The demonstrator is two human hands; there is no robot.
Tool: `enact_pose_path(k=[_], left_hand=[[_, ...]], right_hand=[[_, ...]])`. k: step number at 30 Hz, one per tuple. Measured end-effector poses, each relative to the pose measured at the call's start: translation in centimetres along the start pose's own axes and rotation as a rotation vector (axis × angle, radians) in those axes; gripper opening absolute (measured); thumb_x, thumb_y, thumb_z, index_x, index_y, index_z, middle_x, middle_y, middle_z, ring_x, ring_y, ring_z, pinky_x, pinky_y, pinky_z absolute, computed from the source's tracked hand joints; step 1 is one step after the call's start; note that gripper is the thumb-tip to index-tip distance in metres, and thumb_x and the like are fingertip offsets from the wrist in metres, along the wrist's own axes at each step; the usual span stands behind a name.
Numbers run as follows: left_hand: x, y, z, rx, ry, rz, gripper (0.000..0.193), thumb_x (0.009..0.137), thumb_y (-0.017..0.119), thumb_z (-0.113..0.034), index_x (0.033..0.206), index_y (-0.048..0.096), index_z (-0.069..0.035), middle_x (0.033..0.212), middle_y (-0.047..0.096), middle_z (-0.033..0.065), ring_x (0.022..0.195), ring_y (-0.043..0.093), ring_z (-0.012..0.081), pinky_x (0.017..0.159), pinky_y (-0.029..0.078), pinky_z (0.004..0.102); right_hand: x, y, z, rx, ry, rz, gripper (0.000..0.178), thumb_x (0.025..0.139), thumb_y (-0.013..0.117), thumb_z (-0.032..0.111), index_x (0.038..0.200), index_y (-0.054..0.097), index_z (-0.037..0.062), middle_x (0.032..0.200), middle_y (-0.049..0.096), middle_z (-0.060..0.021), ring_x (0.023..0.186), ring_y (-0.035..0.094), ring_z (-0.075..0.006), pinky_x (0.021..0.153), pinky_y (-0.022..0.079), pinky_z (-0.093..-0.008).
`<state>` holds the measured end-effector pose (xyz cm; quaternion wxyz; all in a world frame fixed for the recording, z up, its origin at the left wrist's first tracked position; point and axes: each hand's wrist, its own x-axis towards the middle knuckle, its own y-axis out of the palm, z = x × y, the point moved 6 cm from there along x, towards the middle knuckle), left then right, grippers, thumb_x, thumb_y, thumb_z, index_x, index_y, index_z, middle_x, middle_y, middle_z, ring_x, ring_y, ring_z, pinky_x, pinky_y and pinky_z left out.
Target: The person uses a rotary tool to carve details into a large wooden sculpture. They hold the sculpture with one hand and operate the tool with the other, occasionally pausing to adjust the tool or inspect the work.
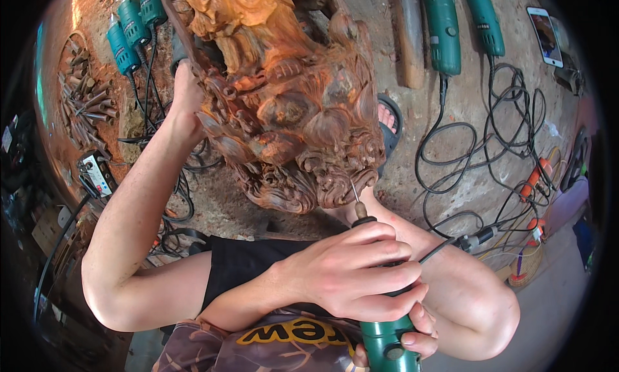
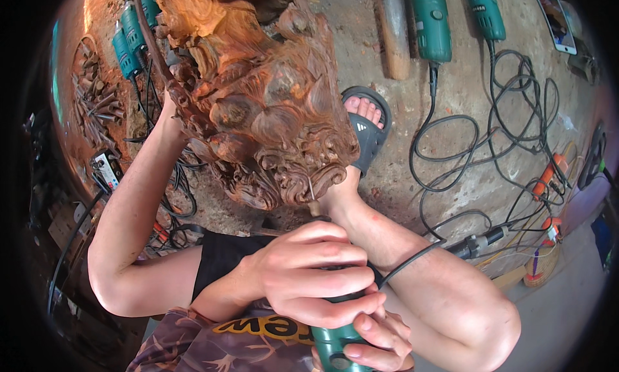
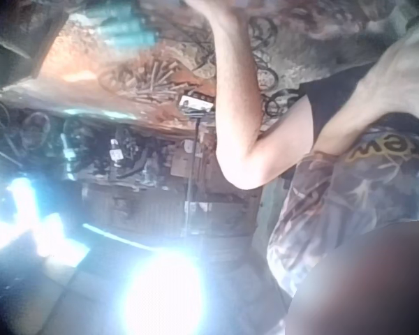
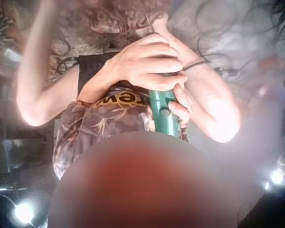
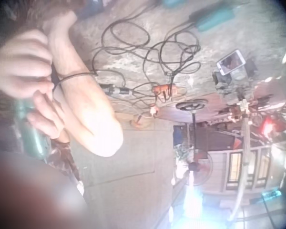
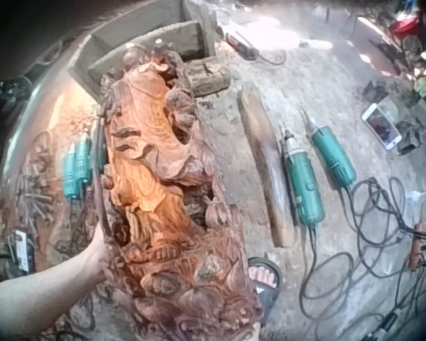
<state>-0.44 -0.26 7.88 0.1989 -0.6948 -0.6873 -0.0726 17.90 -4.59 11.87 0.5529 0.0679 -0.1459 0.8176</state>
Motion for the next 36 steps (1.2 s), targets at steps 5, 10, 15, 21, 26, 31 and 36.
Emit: enact_pose_path(k=[5,10,15,21,26,31,36], left_hand=[[2.3,1.2,-1.0,0.001,0.087,-0.023,0.028,0.089,0.079,-0.018,0.115,0.075,-0.012,0.110,0.072,0.0104,0.085,0.071,0.0197,0.068,0.060,0.0305],[2.5,0.6,0.4,0.105,0.218,-0.090,0.033,0.093,0.072,-0.028,0.122,0.074,-0.013,0.119,0.072,0.0139,0.088,0.071,0.0206,0.075,0.061,0.0328],[1.8,0.1,1.2,0.078,0.206,-0.219,0.034,0.095,0.066,-0.029,0.124,0.074,-0.011,0.118,0.074,0.0185,0.089,0.073,0.0245,0.072,0.060,0.0311],[1.0,1.0,2.3,0.110,0.297,-0.435,0.035,0.101,0.070,-0.021,0.135,0.063,-0.017,0.119,0.077,0.0143,0.085,0.078,0.0231,0.059,0.054,0.0265],[0.2,0.3,2.5,0.147,0.273,-0.457,0.041,0.097,0.075,-0.015,0.135,0.062,-0.020,0.120,0.077,0.0106,0.088,0.078,0.0248,0.064,0.054,0.0298],[-0.3,0.1,2.8,0.207,0.340,-0.392,0.043,0.097,0.076,-0.012,0.136,0.060,-0.021,0.120,0.078,0.0083,0.087,0.077,0.0231,0.063,0.053,0.0297],[-0.4,0.7,2.7,0.221,0.300,-0.444,0.042,0.098,0.077,-0.015,0.136,0.060,-0.021,0.119,0.078,0.0070,0.085,0.077,0.0217,0.060,0.053,0.0294]], right_hand=[[3.3,-3.0,0.0,-0.025,-0.037,0.058,0.069,0.080,0.095,0.033,0.132,0.060,0.0030,0.149,0.057,-0.0275,0.126,0.066,-0.0414,0.102,0.056,-0.0489],[5.2,-3.5,-0.6,-0.032,-0.040,0.094,0.069,0.081,0.095,0.034,0.132,0.061,0.0019,0.147,0.057,-0.0285,0.125,0.066,-0.0415,0.101,0.056,-0.0481],[5.9,-3.1,-1.4,-0.054,-0.009,0.100,0.069,0.081,0.094,0.035,0.132,0.061,0.0009,0.146,0.058,-0.0295,0.123,0.067,-0.0415,0.100,0.057,-0.0474],[6.1,-2.6,-1.8,-0.056,0.020,0.117,0.069,0.081,0.094,0.035,0.131,0.062,-0.0004,0.144,0.059,-0.0306,0.121,0.068,-0.0416,0.098,0.057,-0.0465],[6.1,-1.9,-1.8,-0.044,0.029,0.096,0.069,0.082,0.094,0.036,0.131,0.063,-0.0015,0.142,0.060,-0.0316,0.119,0.069,-0.0416,0.097,0.058,-0.0458],[5.5,-0.8,-1.5,-0.030,0.038,0.084,0.069,0.082,0.093,0.036,0.131,0.064,-0.0026,0.140,0.061,-0.0326,0.118,0.070,-0.0417,0.095,0.058,-0.0451],[5.1,-0.5,-1.6,-0.021,0.045,0.084,0.070,0.082,0.093,0.037,0.131,0.064,-0.0036,0.139,0.061,-0.0336,0.116,0.071,-0.0417,0.094,0.059,-0.0444]])
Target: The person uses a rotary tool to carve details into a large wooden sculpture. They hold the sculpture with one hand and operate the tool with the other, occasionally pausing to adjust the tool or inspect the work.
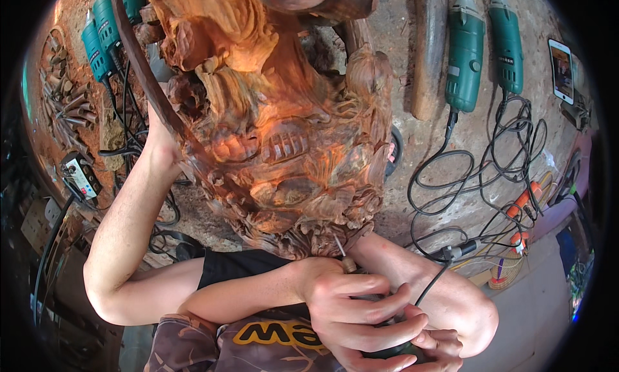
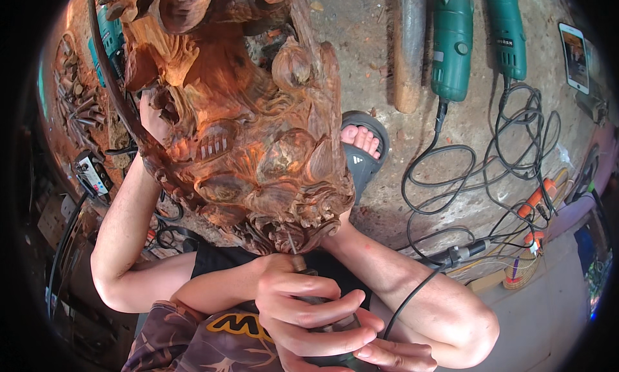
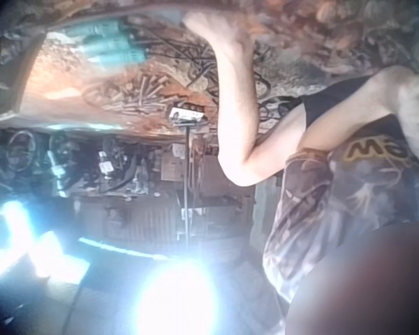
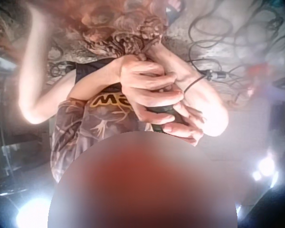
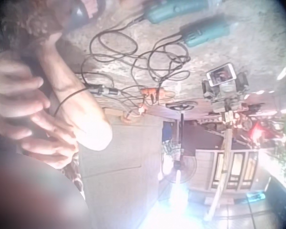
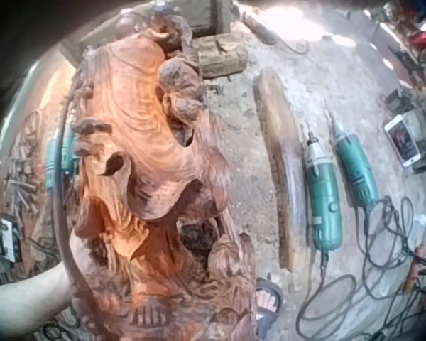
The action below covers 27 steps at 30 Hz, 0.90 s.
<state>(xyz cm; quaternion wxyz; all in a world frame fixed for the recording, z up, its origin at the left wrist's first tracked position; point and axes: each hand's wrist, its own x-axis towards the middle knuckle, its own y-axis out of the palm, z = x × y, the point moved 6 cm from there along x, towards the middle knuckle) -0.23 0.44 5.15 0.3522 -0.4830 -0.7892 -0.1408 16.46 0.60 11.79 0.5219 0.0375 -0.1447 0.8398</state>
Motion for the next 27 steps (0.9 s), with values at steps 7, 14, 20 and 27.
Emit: enact_pose_path(k=[7,14,20,27], left_hand=[[1.2,-0.1,0.5,-0.112,0.004,0.041,0.038,0.100,0.076,-0.017,0.134,0.060,-0.020,0.116,0.080,0.0098,0.084,0.078,0.0226,0.062,0.056,0.0296],[0.7,0.2,0.5,-0.154,-0.055,0.032,0.027,0.103,0.068,-0.022,0.129,0.061,-0.018,0.114,0.080,0.0161,0.079,0.079,0.0264,0.053,0.055,0.0270],[1.0,-0.1,0.7,-0.180,-0.032,0.137,0.032,0.098,0.068,-0.026,0.125,0.069,-0.011,0.114,0.076,0.0193,0.085,0.076,0.0278,0.067,0.060,0.0306],[2.5,0.7,-1.7,-0.217,-0.052,0.217,0.029,0.096,0.071,-0.018,0.121,0.073,-0.003,0.112,0.075,0.0185,0.097,0.078,0.0309,0.082,0.067,0.0373]], right_hand=[[0.1,-1.1,-0.1,-0.002,0.011,-0.007,0.070,0.083,0.093,0.038,0.131,0.065,-0.0051,0.136,0.062,-0.0350,0.114,0.072,-0.0418,0.092,0.059,-0.0433],[0.0,-1.9,-0.4,0.004,0.018,0.006,0.070,0.083,0.092,0.038,0.130,0.066,-0.0066,0.134,0.063,-0.0364,0.112,0.073,-0.0419,0.090,0.060,-0.0423],[-0.1,-2.2,-1.0,0.006,0.013,0.020,0.071,0.084,0.092,0.039,0.130,0.067,-0.0079,0.132,0.064,-0.0375,0.110,0.075,-0.0419,0.089,0.060,-0.0415],[0.4,-2.6,-0.2,0.051,-0.042,0.073,0.071,0.084,0.092,0.040,0.130,0.068,-0.0094,0.130,0.065,-0.0389,0.107,0.076,-0.0420,0.087,0.061,-0.0404]])
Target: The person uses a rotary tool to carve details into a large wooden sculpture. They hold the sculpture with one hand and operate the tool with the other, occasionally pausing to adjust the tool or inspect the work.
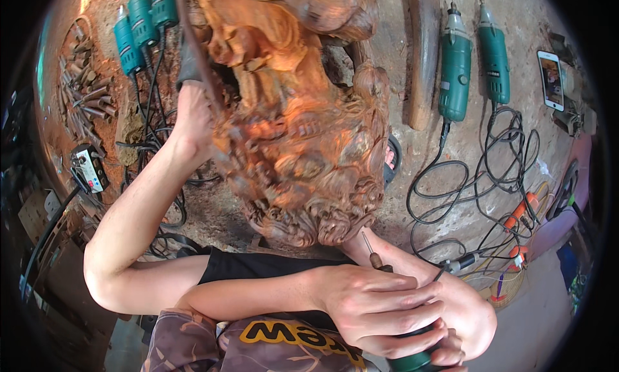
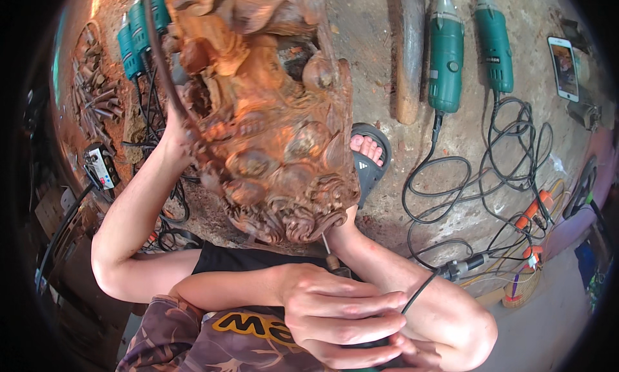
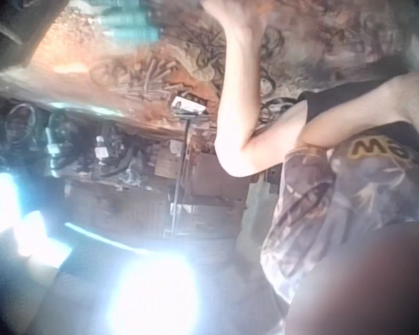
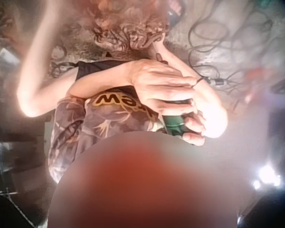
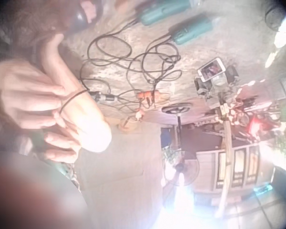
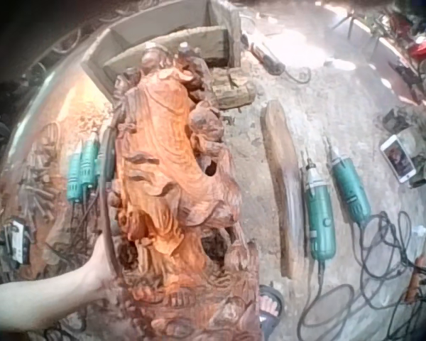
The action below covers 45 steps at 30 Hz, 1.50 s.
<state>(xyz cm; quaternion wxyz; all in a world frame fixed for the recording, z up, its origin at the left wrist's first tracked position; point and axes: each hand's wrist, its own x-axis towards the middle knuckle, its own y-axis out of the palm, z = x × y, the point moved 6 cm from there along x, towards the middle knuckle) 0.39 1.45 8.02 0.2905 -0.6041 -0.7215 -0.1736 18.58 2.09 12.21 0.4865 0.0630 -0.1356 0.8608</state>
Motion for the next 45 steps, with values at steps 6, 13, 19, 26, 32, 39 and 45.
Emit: enact_pose_path(k=[6,13,19,26,32,39,45], left_hand=[[-0.2,-0.6,-3.2,0.015,-0.058,0.082,0.032,0.092,0.072,-0.014,0.122,0.076,-0.005,0.116,0.075,0.0150,0.103,0.078,0.0311,0.082,0.068,0.0357],[-3.1,-4.5,-5.9,0.256,-0.067,0.134,0.036,0.083,0.077,-0.021,0.118,0.081,-0.016,0.106,0.077,0.0052,0.084,0.075,0.0197,0.068,0.062,0.0297],[-5.0,-5.9,-7.0,0.313,-0.053,0.215,0.042,0.080,0.079,-0.021,0.122,0.079,-0.016,0.105,0.075,0.0042,0.084,0.074,0.0196,0.069,0.062,0.0303],[-5.2,-5.5,-8.6,0.425,0.035,0.325,0.041,0.080,0.076,-0.019,0.121,0.076,-0.014,0.107,0.075,0.0041,0.089,0.074,0.0192,0.078,0.062,0.0309],[-3.8,-4.0,-9.9,0.566,0.252,0.424,0.036,0.085,0.072,-0.019,0.121,0.077,-0.019,0.120,0.073,0.0040,0.114,0.071,0.0199,0.095,0.057,0.0340],[-5.2,-9.0,-8.7,0.504,-0.309,0.138,0.041,0.080,0.082,0.001,0.116,0.081,-0.018,0.125,0.071,0.0068,0.122,0.067,0.0294,0.097,0.053,0.0440],[-7.2,-12.9,-5.3,0.538,-0.581,0.030,0.029,0.082,0.079,0.005,0.110,0.078,-0.004,0.118,0.072,0.0131,0.109,0.071,0.0318,0.096,0.057,0.0406]], right_hand=[[0.2,0.1,2.7,0.074,-0.043,0.078,0.072,0.085,0.091,0.040,0.130,0.069,-0.0107,0.128,0.066,-0.0401,0.105,0.077,-0.0421,0.085,0.062,-0.0396],[-2.2,-0.6,5.2,0.250,0.051,0.183,0.073,0.085,0.091,0.041,0.130,0.070,-0.0122,0.125,0.067,-0.0415,0.103,0.078,-0.0421,0.084,0.062,-0.0386],[-3.4,-0.6,4.3,0.425,0.301,0.375,0.073,0.085,0.091,0.042,0.129,0.071,-0.0135,0.123,0.068,-0.0427,0.101,0.079,-0.0422,0.082,0.063,-0.0377],[-3.9,1.3,4.0,0.270,0.636,0.546,0.104,0.081,0.094,0.048,0.154,0.050,-0.0122,0.143,0.064,-0.0314,0.130,0.068,-0.0342,0.107,0.053,-0.0398],[-5.9,5.4,2.7,0.139,0.802,0.551,0.083,0.080,0.097,0.019,0.148,0.056,-0.0045,0.123,0.072,-0.0143,0.112,0.073,-0.0234,0.099,0.056,-0.0356],[-4.5,-5.2,4.2,0.272,0.776,-0.224,0.092,0.077,0.091,0.042,0.142,0.049,-0.0079,0.114,0.070,-0.0220,0.072,0.072,-0.0228,0.059,0.058,-0.0309],[-0.5,-18.9,10.6,-0.080,0.237,-0.499,0.104,0.080,0.090,0.036,0.160,0.035,-0.0025,0.130,0.061,-0.0183,0.087,0.069,-0.0211,0.068,0.059,-0.0311]])
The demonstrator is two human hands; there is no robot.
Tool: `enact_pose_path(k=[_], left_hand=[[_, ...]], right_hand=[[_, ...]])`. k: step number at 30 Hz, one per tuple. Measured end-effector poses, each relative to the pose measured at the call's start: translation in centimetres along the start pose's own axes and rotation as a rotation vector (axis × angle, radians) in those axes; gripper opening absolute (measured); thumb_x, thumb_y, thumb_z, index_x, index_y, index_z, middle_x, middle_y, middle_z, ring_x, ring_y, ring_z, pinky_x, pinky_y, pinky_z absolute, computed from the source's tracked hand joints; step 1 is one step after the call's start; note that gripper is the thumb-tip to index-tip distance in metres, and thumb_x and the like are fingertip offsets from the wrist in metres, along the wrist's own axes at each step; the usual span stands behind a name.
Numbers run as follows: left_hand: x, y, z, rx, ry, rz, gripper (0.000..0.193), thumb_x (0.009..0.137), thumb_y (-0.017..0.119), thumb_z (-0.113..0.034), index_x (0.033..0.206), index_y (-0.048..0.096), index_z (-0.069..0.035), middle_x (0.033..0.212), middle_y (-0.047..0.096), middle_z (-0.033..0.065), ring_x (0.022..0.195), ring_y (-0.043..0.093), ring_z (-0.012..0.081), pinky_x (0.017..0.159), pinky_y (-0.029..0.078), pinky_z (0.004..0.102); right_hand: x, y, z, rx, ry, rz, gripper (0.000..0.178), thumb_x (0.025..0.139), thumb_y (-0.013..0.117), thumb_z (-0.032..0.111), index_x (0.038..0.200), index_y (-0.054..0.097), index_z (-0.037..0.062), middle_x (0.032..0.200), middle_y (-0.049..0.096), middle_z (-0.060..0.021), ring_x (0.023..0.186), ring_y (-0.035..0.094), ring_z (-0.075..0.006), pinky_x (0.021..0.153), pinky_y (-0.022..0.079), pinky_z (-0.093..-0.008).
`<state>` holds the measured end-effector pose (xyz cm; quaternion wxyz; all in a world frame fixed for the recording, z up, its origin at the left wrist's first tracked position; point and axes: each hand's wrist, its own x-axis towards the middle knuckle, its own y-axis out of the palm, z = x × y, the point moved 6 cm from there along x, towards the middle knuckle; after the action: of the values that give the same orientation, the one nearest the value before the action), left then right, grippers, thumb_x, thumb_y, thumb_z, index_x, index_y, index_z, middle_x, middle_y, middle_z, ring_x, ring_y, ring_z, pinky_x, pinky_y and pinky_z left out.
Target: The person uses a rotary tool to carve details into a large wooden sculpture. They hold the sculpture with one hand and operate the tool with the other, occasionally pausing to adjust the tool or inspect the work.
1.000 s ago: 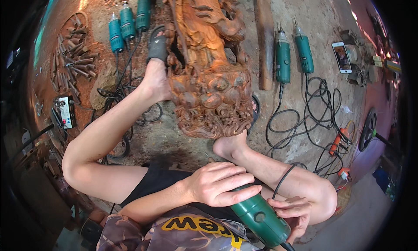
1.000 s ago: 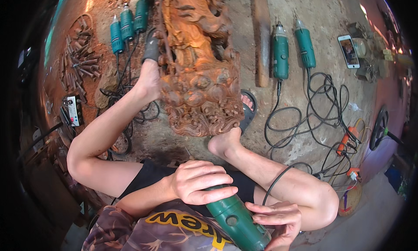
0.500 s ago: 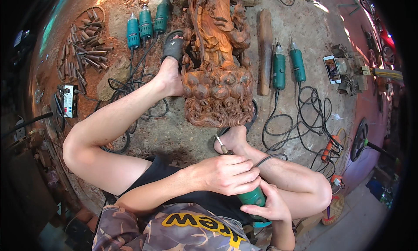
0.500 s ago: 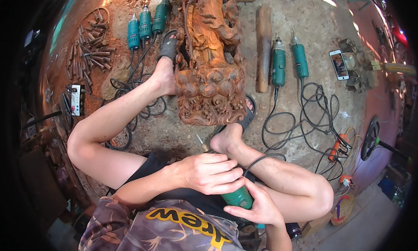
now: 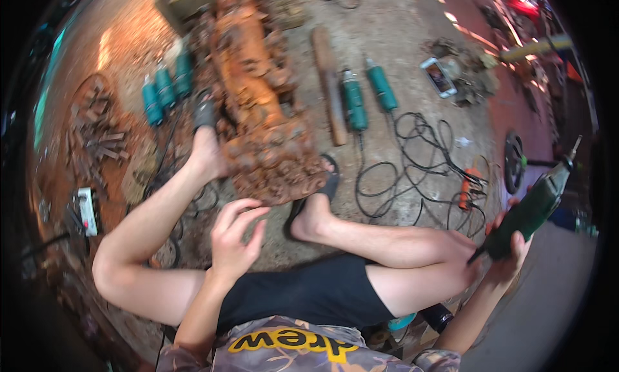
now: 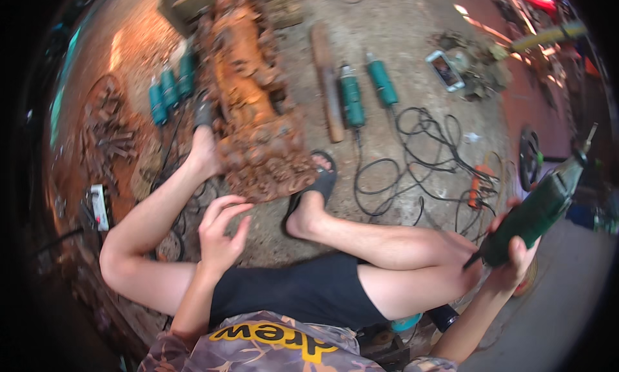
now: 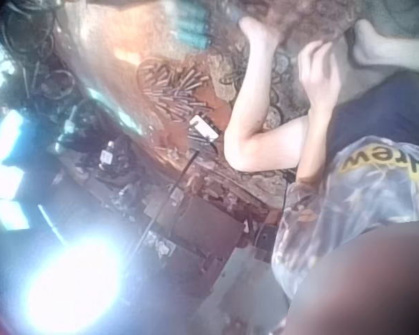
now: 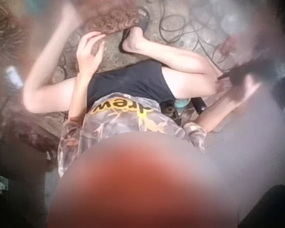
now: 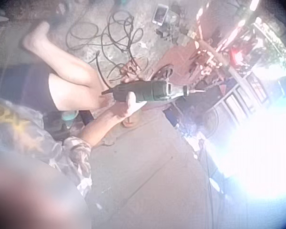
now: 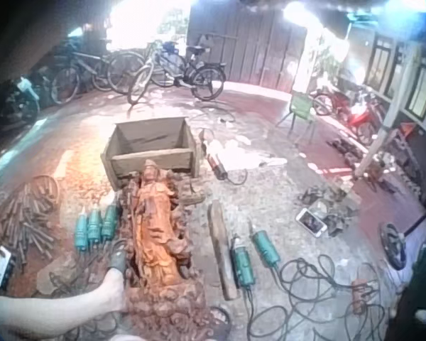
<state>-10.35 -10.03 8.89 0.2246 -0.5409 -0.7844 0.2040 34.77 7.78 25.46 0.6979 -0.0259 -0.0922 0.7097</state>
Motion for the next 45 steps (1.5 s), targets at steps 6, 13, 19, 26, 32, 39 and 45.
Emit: enact_pose_path(k=[6,13,19,26,32,39,45], left_hand=[[3.0,2.1,-1.6,-0.010,0.085,-0.003,0.024,0.084,0.078,0.006,0.105,0.078,-0.004,0.110,0.074,0.0112,0.103,0.072,0.0301,0.089,0.058,0.0398],[8.4,13.6,-5.9,0.094,0.498,0.365,0.028,0.084,0.075,-0.001,0.112,0.074,-0.004,0.116,0.070,0.0116,0.119,0.065,0.0331,0.101,0.051,0.0453],[10.6,19.0,-2.5,0.589,0.561,0.700,0.034,0.086,0.078,-0.016,0.118,0.077,-0.007,0.112,0.075,0.0121,0.122,0.066,0.0310,0.120,0.038,0.0523],[10.2,19.2,-2.3,0.668,0.529,0.705,0.026,0.086,0.074,-0.016,0.109,0.079,-0.005,0.108,0.077,0.0119,0.110,0.071,0.0286,0.121,0.038,0.0514],[10.1,19.2,-2.5,0.646,0.545,0.666,0.027,0.087,0.072,-0.015,0.112,0.080,-0.008,0.107,0.077,0.0110,0.110,0.070,0.0285,0.120,0.038,0.0522],[10.0,19.1,-2.3,0.723,0.511,0.718,0.034,0.087,0.072,-0.016,0.121,0.080,-0.017,0.109,0.078,0.0084,0.112,0.070,0.0277,0.123,0.038,0.0528],[9.8,19.0,-1.6,0.688,0.501,0.684,0.035,0.086,0.074,-0.015,0.121,0.079,-0.016,0.109,0.078,0.0082,0.113,0.070,0.0266,0.123,0.038,0.0524]], right_hand=[[2.8,-7.1,-2.2,0.192,0.053,-0.117,0.077,0.086,0.072,0.008,0.156,0.042,0.0024,0.124,0.063,-0.0155,0.099,0.068,-0.0239,0.090,0.060,-0.0364],[-8.1,-3.1,-22.6,0.293,0.536,-0.517,0.041,0.088,0.083,0.013,0.122,0.063,0.0006,0.099,0.073,-0.0106,0.074,0.073,-0.0203,0.070,0.061,-0.0341],[-13.3,-1.6,-33.1,0.076,0.549,-0.622,0.042,0.084,0.087,0.007,0.120,0.067,0.0046,0.100,0.073,-0.0053,0.083,0.070,-0.0150,0.076,0.056,-0.0317],[-13.5,-10.0,-40.9,-0.178,0.649,-0.812,0.041,0.075,0.089,0.015,0.109,0.070,0.0028,0.110,0.071,-0.0114,0.096,0.070,-0.0245,0.086,0.056,-0.0387],[-10.0,-11.6,-43.1,-0.087,0.663,-0.750,0.062,0.072,0.090,0.026,0.126,0.069,0.0033,0.122,0.069,-0.0195,0.115,0.067,-0.0364,0.099,0.053,-0.0454],[-7.2,-9.0,-42.3,-0.718,0.682,-0.769,0.077,0.073,0.090,0.041,0.138,0.066,0.0093,0.139,0.059,-0.0202,0.138,0.048,-0.0446,0.116,0.037,-0.0602],[-8.4,-11.5,-40.3,-0.687,0.565,-0.616,0.060,0.080,0.088,0.039,0.128,0.072,0.0060,0.126,0.066,-0.0196,0.122,0.063,-0.0395,0.106,0.050,-0.0481]])
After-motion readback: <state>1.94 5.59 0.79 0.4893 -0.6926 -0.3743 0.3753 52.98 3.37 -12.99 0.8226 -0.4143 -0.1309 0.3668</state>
